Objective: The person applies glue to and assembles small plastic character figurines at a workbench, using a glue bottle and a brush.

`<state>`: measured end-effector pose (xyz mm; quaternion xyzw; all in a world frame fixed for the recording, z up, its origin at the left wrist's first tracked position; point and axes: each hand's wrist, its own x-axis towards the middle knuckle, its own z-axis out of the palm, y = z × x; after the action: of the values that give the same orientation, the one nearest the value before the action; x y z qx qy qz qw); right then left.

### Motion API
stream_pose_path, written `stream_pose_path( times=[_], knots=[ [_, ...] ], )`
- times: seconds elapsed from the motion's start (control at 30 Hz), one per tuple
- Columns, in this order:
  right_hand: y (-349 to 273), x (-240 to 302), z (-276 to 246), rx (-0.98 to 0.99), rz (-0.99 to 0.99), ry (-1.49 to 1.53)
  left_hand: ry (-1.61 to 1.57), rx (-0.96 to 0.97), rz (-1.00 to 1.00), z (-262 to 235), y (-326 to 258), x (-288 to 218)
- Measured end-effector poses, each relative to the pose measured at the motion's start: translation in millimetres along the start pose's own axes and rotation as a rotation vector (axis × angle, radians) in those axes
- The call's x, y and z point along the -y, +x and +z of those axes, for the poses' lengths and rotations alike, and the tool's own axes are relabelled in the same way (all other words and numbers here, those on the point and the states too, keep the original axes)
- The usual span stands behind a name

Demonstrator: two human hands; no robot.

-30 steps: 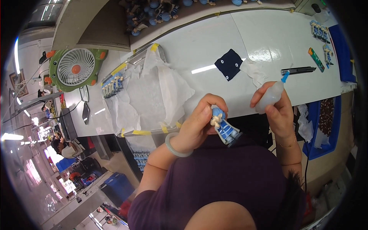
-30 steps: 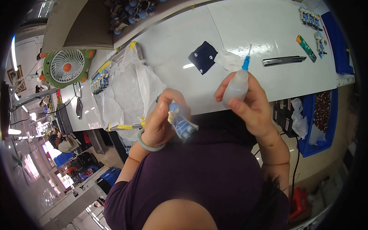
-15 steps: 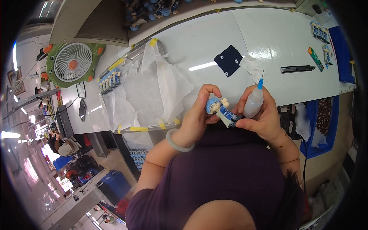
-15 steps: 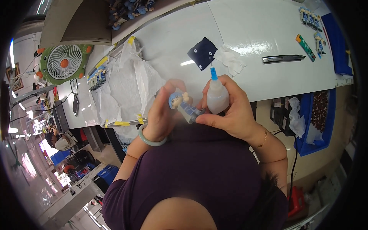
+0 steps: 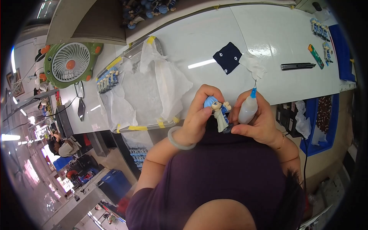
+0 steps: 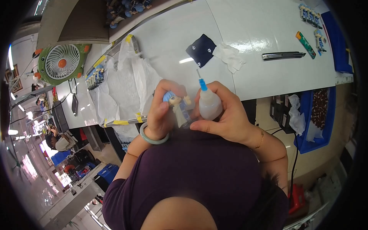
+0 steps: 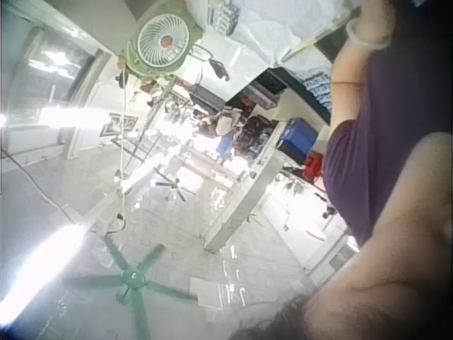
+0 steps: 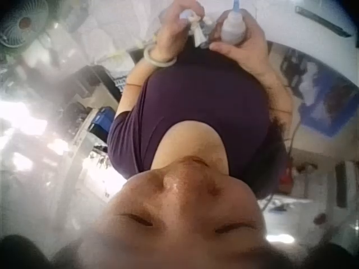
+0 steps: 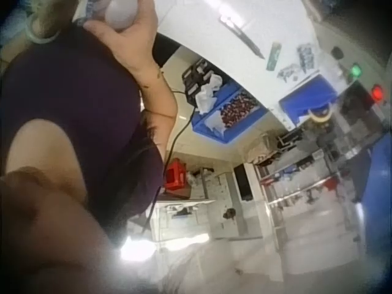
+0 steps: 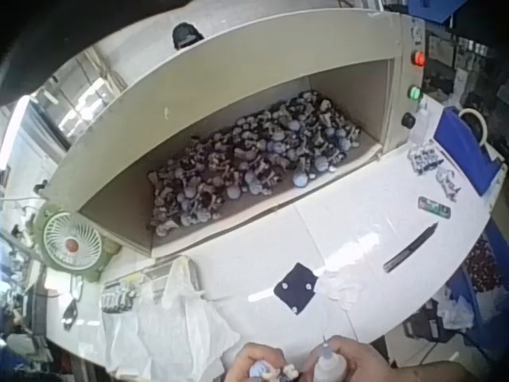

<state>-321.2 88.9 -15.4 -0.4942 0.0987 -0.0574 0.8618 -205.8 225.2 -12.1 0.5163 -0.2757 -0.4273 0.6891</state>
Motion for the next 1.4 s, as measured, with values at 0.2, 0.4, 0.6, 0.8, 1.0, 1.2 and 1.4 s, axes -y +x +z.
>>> stream_pose_path(
  times=[0.2, 0.4, 0.6, 0.8, 1.0, 1.2, 1.4],
  knots=[
    [2, 6, -7, -0.018, 0.008, -0.156, -0.224, 0.029, -0.142, -1, 0, -6],
    [7, 9, -15, -0.128, -0.165, -0.490, -0.299, 0.023, -0.268, -8, -2, -5],
    [11, 23, -16, -0.164, -0.257, -0.791, -0.220, -0.032, -0.258, -8, -5, -5],
    [11, 24, -16, -0.170, -0.304, -0.829, -0.196, -0.038, -0.235, -8, -6, -3],
    [12, 27, -17, -0.216, -0.437, -1.020, -0.135, -0.047, -0.287, -8, -6, -6],
    [12, 25, -17, -0.267, -0.449, -0.986, -0.213, -0.031, -0.324, 1, -3, -15],
    [11, 25, -19, -0.272, -0.468, -1.005, -0.248, 0.003, -0.287, -4, -5, -9]
  ],
)
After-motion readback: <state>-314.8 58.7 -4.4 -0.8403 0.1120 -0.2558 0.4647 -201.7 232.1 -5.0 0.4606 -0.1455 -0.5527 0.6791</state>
